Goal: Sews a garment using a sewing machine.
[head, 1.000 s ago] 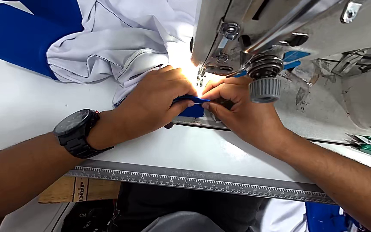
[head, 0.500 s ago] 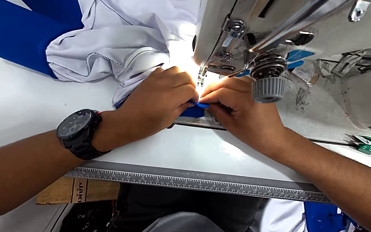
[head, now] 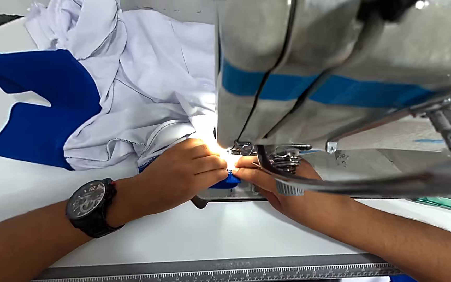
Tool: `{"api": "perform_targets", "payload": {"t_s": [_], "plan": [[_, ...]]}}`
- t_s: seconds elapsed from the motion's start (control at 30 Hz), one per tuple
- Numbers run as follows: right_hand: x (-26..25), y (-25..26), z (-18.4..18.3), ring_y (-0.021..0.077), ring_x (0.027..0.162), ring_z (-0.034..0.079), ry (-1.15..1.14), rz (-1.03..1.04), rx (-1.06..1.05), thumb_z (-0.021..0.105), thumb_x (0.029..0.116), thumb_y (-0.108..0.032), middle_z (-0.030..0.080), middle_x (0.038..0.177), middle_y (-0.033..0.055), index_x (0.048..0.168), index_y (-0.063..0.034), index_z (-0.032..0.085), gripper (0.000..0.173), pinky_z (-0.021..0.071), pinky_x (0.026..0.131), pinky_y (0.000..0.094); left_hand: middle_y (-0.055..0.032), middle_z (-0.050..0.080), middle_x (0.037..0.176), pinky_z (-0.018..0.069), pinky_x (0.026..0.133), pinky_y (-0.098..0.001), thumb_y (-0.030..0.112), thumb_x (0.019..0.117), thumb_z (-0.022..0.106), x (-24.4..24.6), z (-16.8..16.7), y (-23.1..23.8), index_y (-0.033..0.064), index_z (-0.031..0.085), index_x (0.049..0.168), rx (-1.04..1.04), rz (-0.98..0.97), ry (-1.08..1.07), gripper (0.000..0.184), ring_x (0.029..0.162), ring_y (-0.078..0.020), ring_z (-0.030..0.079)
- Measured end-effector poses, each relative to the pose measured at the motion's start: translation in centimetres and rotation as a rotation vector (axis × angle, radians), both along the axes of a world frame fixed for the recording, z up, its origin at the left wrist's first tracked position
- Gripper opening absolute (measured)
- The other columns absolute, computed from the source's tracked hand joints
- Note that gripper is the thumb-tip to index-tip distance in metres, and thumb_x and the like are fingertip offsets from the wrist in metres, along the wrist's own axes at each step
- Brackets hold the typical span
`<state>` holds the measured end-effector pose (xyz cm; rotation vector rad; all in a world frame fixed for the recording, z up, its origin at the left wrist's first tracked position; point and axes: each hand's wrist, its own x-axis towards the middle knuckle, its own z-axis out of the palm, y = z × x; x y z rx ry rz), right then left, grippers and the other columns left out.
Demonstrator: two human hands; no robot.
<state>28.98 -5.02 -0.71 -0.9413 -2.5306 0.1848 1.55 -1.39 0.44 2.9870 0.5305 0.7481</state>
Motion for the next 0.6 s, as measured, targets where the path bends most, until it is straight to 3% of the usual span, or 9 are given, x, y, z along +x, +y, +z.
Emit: {"api": "perform_targets", "payload": {"t_s": [0.1, 0.17, 0.27, 0.43, 0.5, 0.6], "plan": [[-0.2, 0.3, -0.6, 0.0167, 0.106, 0.07, 0.048, -0.022, -0.059, 0.054, 0.0989, -0.017, 0.075, 0.113, 0.0001, 0.107, -0.018, 0.078, 0.025, 0.0562, 0.089, 0.0397, -0.0002, 0.07, 0.108, 0.046, 0.09, -0.0348, 0.01, 0.0996, 0.054, -0.1, -0.1, 0.1, 0.0133, 0.076, 0.102, 0.005, 0.024, 0.033, 0.022, 0.104, -0.0174, 0.061], [-0.5, 0.6, -0.6, 0.0147, 0.105, 0.071, 0.086, -0.021, -0.074, 0.055, 0.0993, -0.019, 0.076, 0.111, -0.0006, 0.106, -0.0183, 0.078, 0.024, 0.0567, 0.088, 0.0377, -0.0032, 0.07, 0.108, 0.047, 0.084, -0.0364, 0.015, 0.1015, 0.053, 0.2, 0.4, -0.4, 0.0116, 0.074, 0.102, 0.042, 0.057, 0.1, 0.022, 0.101, -0.0201, 0.062], [-0.6, 0.9, -0.2, 0.0164, 0.101, 0.071, 0.163, 0.001, -0.028, 0.056, 0.0984, -0.017, 0.076, 0.105, 0.0027, 0.105, -0.0147, 0.078, 0.023, 0.0546, 0.086, 0.0364, -0.0096, 0.068, 0.097, 0.0496, 0.069, -0.0357, 0.019, 0.1028, 0.049, 1.6, 1.7, -1.9, 0.0056, 0.07, 0.093, 0.102, 0.133, 0.164, 0.027, 0.087, -0.0255, 0.063], [-0.4, 1.1, 0.1, 0.0187, 0.1, 0.066, 0.232, 0.027, 0.004, 0.055, 0.0975, -0.015, 0.073, 0.107, 0.001, 0.106, -0.0139, 0.076, 0.023, 0.0512, 0.08, 0.0351, -0.0111, 0.066, 0.079, 0.0536, 0.061, -0.0353, 0.021, 0.1018, 0.052, 3.3, 1.2, -3.8, 0.0026, 0.071, 0.091, 0.064, 0.302, 0.155, 0.029, 0.073, -0.0266, 0.067], [0.1, 1.0, -0.1, 0.0185, 0.099, 0.065, 0.213, 0.042, 0.047, 0.053, 0.0954, -0.016, 0.071, 0.103, 0.0002, 0.104, -0.0158, 0.074, 0.022, 0.0505, 0.079, 0.0337, -0.0111, 0.07, 0.082, 0.0549, 0.062, -0.0332, 0.021, 0.0998, 0.053, 3.4, 0.9, -4.1, 0.0032, 0.074, 0.093, 0.024, 0.376, 0.131, 0.028, 0.075, -0.024, 0.069], [1.2, 1.0, -0.4, 0.0224, 0.104, 0.062, 0.157, 0.092, 0.07, 0.053, 0.0964, -0.017, 0.067, 0.107, 0.0032, 0.097, -0.0158, 0.075, 0.022, 0.0498, 0.082, 0.0365, -0.0073, 0.072, 0.093, 0.0551, 0.073, -0.0216, 0.018, 0.0977, 0.058, 2.9, 0.8, -4.2, 0.0059, 0.076, 0.095, -0.15, 0.424, 0.027, 0.022, 0.084, -0.0108, 0.068]]}}
